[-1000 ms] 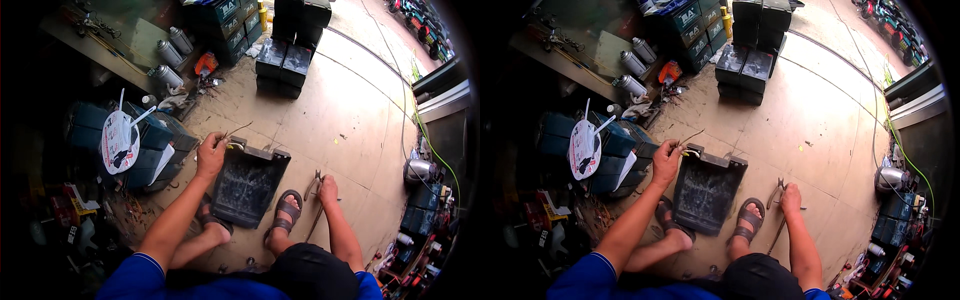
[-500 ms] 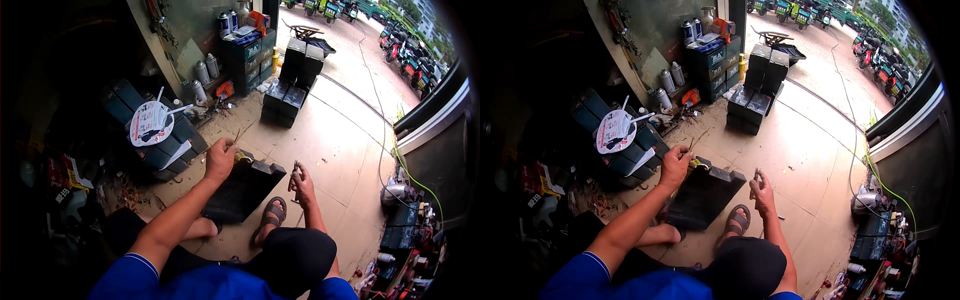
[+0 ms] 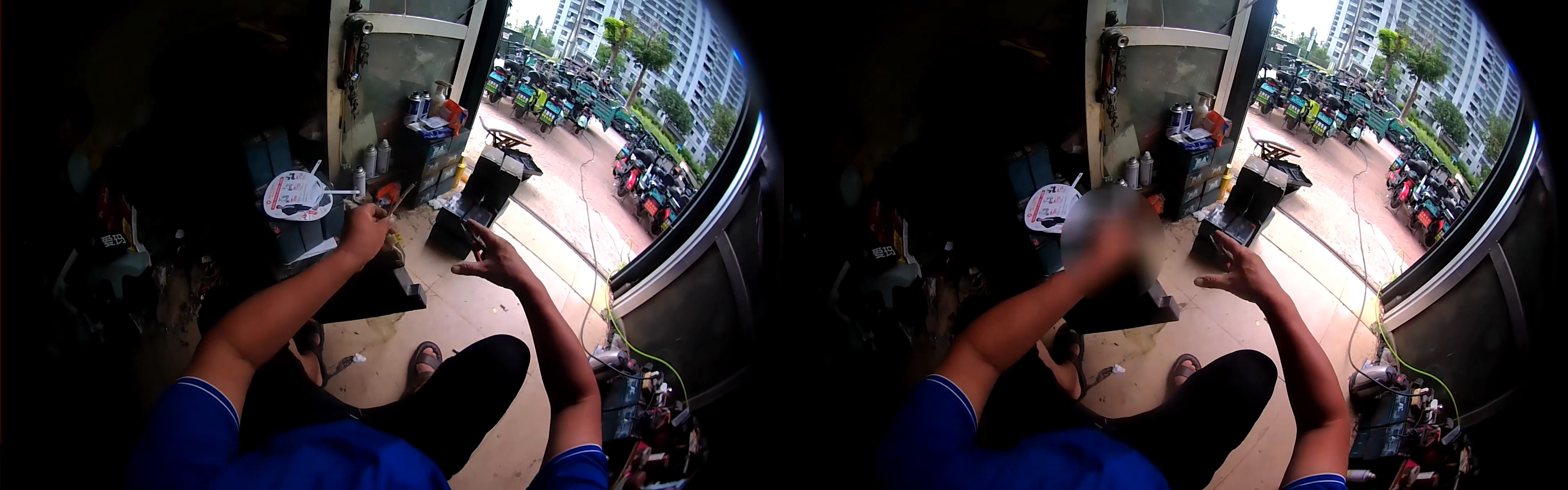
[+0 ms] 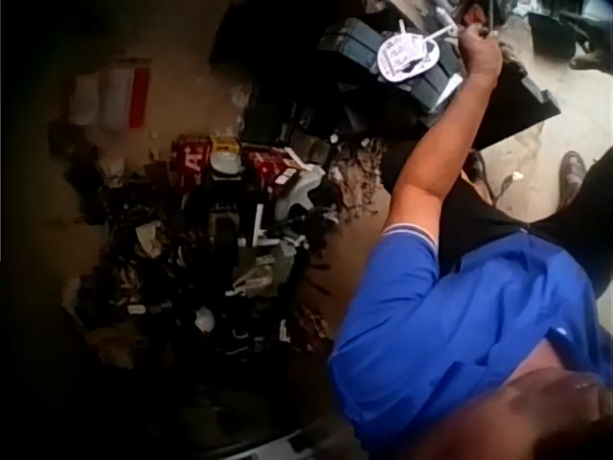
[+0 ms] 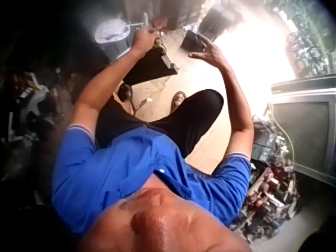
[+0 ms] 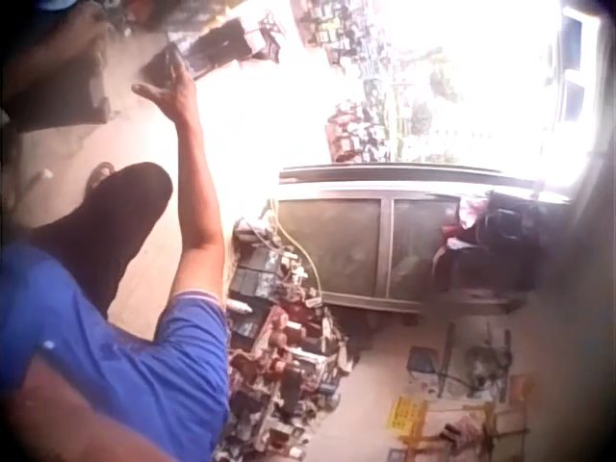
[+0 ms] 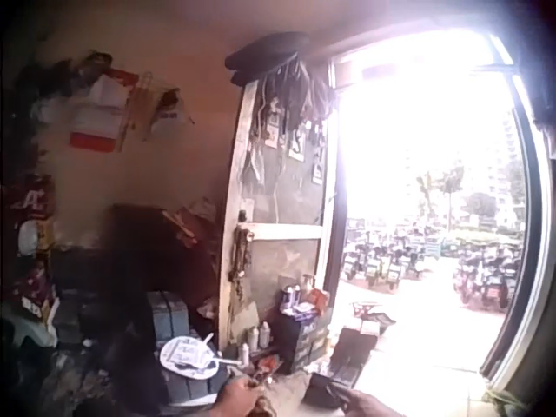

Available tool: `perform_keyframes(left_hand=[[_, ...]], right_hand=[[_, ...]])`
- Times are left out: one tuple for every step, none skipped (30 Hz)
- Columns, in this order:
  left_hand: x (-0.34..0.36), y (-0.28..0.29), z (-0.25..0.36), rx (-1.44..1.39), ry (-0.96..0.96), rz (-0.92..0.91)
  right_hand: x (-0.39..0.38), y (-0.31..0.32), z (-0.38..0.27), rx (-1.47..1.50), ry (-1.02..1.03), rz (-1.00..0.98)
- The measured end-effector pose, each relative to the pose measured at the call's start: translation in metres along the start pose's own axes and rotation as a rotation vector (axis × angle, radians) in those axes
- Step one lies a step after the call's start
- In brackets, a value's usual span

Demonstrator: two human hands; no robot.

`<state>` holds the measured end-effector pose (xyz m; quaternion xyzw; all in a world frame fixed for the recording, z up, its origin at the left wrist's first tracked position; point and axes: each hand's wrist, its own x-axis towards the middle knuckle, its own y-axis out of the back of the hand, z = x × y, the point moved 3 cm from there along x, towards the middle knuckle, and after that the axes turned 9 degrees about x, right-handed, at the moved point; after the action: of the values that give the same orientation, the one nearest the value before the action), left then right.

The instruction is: The person uses a T-handle wrench and a screwdriver to work on a set of batteries, connecting wires and placing the batteries into a battery box.

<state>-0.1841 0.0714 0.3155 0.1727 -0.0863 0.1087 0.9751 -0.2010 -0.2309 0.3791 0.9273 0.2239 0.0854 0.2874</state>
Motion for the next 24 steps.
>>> perform_keyframes(left_hand=[[-0.002,0.003,-0.003,-0.02,-0.031,0.024],[-0.006,0.007,-0.01,-0.022,-0.032,0.025],[-0.015,0.008,-0.005,-0.013,0.045,0.006],[-0.021,0.013,-0.001,0.004,0.116,-0.005],[-0.019,0.017,-0.006,0.004,0.121,-0.013],[-0.016,0.025,-0.013,-0.003,0.064,0.0],[-0.016,0.023,-0.005,-0.026,0.003,-0.01],[-0.014,0.021,0.0,-0.025,0.031,-0.045],[-0.009,0.03,-0.008,-0.048,-0.037,-0.02],[-0.006,0.033,-0.012,-0.082,-0.111,-0.002],[-0.005,0.034,-0.019,-0.166,-0.077,-0.013],[-0.007,0.032,-0.018,-0.257,-0.043,-0.025],[-0.01,0.028,-0.015,-0.323,0.01,-0.048],[-0.015,0.025,-0.012,-0.355,0.013,-0.056],[-0.015,0.022,-0.013,-0.34,-0.037,-0.041],[-0.016,0.022,-0.013,-0.325,-0.088,-0.026],[-0.017,0.024,-0.016,-0.326,-0.08,-0.024],[-0.018,0.028,-0.013,-0.341,-0.061,-0.028],[-0.019,0.03,-0.011,-0.357,-0.043,-0.031],[-0.017,0.032,-0.011,-0.357,-0.037,-0.034],[-0.017,0.036,-0.012,-0.367,-0.029,-0.032],[-0.015,0.04,-0.015,-0.375,-0.023,-0.027],[-0.015,0.042,-0.016,-0.382,-0.044,-0.033],[-0.017,0.042,-0.016,-0.38,-0.042,-0.034]], right_hand=[[0.007,-0.006,0.007,0.088,0.107,0.025],[0.007,-0.011,0.001,0.086,0.108,0.025],[0.009,-0.018,-0.003,0.035,0.011,-0.031],[0.01,-0.028,-0.01,-0.011,-0.076,-0.088],[0.014,-0.041,-0.006,-0.007,-0.125,-0.102],[0.017,-0.057,-0.027,-0.12,-0.141,-0.158],[0.022,-0.071,0.0,-0.137,-0.101,-0.125],[0.026,-0.086,0.03,-0.153,-0.062,-0.095],[0.035,-0.109,0.035,-0.285,-0.056,-0.085],[0.034,-0.124,0.035,-0.407,0.004,-0.013],[0.032,-0.135,0.042,-0.467,0.108,0.018],[0.029,-0.142,0.051,-0.532,0.207,0.049],[0.026,-0.144,0.048,-0.533,0.178,0.045],[0.028,-0.149,0.058,-0.547,0.143,0.053],[0.035,-0.151,0.061,-0.559,0.106,0.066],[0.041,-0.152,0.064,-0.572,0.07,0.079],[0.048,-0.153,0.066,-0.542,0.115,0.1],[0.054,-0.152,0.065,-0.559,0.102,0.072],[0.058,-0.153,0.066,-0.564,0.131,0.083],[0.06,-0.154,0.066,-0.57,0.16,0.096],[0.061,-0.156,0.062,-0.564,0.156,0.091],[0.062,-0.159,0.053,-0.563,0.175,0.082],[0.064,-0.163,0.046,-0.563,0.195,0.074],[0.066,-0.165,0.045,-0.56,0.193,0.073]])
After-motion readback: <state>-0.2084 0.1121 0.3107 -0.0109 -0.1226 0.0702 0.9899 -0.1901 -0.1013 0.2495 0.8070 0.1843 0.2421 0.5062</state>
